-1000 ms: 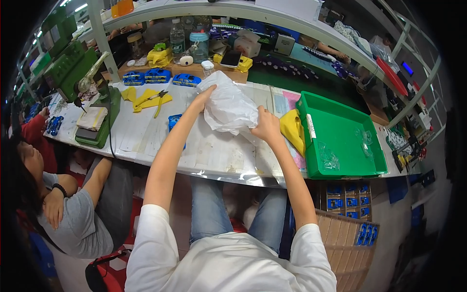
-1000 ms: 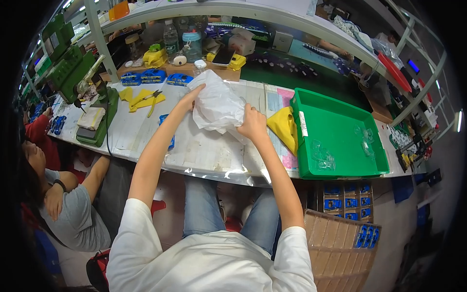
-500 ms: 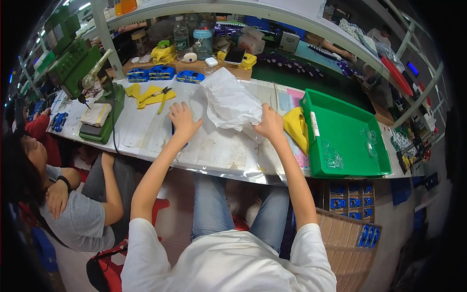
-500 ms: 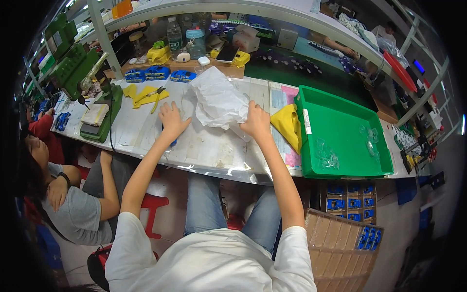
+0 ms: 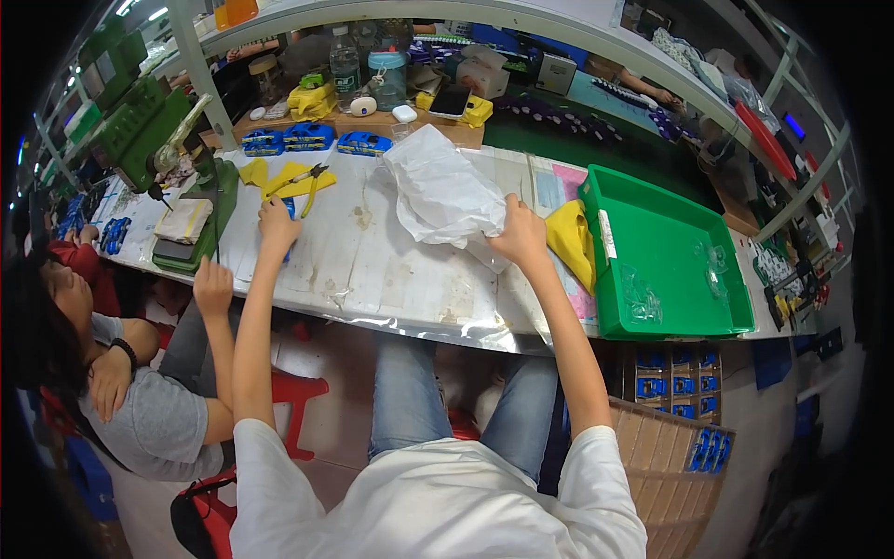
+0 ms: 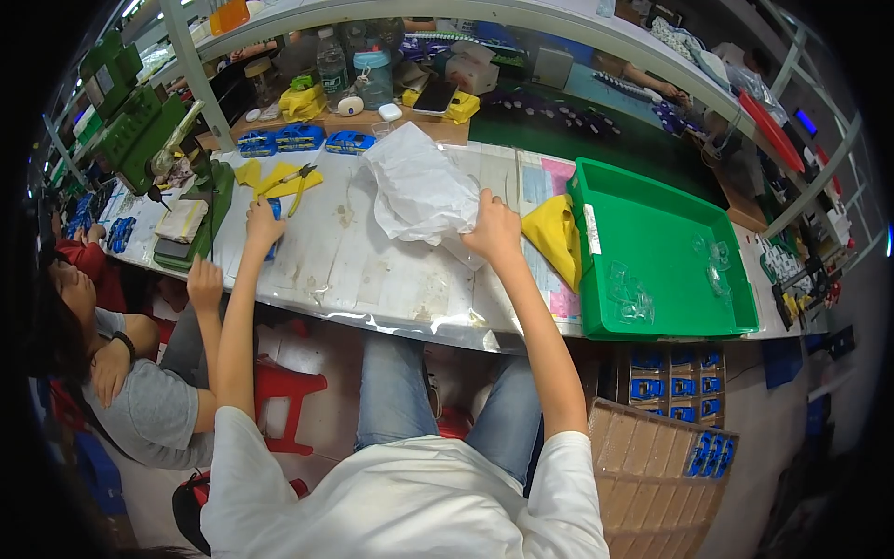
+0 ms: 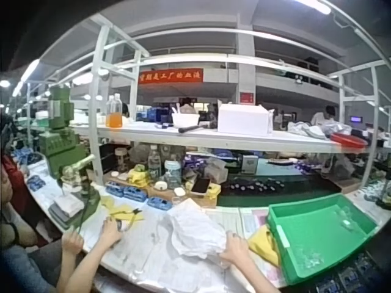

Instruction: The person assembles toy cars by inserting clear plastic window pieces into toy car shells by hand. The person then empties more plastic window pieces from a bag onto the workbench and folds the bag.

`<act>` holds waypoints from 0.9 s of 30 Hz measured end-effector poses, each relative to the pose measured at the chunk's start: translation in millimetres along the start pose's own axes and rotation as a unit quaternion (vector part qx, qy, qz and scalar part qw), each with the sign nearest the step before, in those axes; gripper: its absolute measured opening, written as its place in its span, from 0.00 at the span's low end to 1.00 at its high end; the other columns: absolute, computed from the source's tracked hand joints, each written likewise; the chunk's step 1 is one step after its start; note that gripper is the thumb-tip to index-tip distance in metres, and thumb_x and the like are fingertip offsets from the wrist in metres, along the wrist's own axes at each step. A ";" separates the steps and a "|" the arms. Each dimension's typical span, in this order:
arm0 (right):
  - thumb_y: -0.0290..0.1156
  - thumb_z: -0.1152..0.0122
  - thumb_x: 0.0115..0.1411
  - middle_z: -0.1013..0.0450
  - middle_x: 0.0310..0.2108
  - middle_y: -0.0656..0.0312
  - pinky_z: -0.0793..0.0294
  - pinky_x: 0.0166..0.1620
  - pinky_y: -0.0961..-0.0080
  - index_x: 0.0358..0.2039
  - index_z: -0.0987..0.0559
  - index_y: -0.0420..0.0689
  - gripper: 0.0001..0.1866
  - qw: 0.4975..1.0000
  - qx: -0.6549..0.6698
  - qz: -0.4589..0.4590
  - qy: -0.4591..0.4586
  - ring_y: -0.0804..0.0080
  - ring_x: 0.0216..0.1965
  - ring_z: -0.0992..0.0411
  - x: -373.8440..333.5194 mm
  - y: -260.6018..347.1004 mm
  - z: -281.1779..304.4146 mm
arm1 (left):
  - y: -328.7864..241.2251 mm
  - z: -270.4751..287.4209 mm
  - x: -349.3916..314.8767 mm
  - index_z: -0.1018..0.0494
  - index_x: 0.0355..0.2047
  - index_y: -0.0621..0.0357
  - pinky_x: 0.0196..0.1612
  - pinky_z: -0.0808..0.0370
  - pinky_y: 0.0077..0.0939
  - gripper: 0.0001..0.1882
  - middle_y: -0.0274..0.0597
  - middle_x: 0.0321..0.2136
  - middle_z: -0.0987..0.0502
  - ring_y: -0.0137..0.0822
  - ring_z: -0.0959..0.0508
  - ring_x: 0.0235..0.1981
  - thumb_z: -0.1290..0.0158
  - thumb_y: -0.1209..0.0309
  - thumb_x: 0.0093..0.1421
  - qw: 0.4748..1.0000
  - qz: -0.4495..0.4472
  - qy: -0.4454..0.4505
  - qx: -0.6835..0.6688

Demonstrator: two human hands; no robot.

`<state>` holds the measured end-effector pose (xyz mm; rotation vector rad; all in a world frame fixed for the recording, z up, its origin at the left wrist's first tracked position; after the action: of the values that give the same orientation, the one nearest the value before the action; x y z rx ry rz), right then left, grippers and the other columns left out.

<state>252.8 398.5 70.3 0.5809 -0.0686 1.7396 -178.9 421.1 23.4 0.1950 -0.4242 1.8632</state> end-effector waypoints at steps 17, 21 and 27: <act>0.42 0.35 0.34 0.33 0.36 0.46 0.33 0.42 0.62 0.39 0.35 0.38 0.33 1.000 -0.011 0.001 -0.016 0.51 0.40 0.33 -4.4 -5.5 3.0 | -207.2 18.6 -65.5 0.34 0.39 0.60 0.39 0.30 0.32 0.19 0.48 0.39 0.31 0.47 0.29 0.39 0.46 0.77 0.44 0.862 -0.429 -0.045 -0.265; 0.45 0.35 0.35 0.39 0.47 0.43 0.43 0.52 0.60 0.52 0.39 0.39 0.44 0.995 0.011 0.076 -0.060 0.48 0.50 0.41 -13.8 -3.0 12.4 | -211.8 36.2 -52.2 0.32 0.29 0.62 0.26 0.33 0.30 0.08 0.43 0.25 0.29 0.41 0.29 0.23 0.49 0.80 0.45 0.851 -0.410 -0.035 -0.327; 0.49 0.35 0.35 0.48 0.54 0.40 0.53 0.58 0.53 0.57 0.44 0.44 0.49 0.978 0.090 0.169 -0.076 0.43 0.56 0.49 -11.4 50.3 21.9 | -212.0 72.4 -41.1 0.33 0.29 0.63 0.28 0.32 0.29 0.07 0.46 0.26 0.29 0.41 0.28 0.23 0.50 0.79 0.47 0.843 -0.333 -0.076 -0.416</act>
<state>215.0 367.5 97.8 0.8759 -0.1233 2.0425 28.7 416.0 116.9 -0.1037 -1.0833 0.8618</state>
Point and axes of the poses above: each hand's wrist, its own x-axis towards the middle knuckle, its own z-axis out of the back of the hand, y = z × x, the point moved 6 cm from there along x, towards the middle knuckle
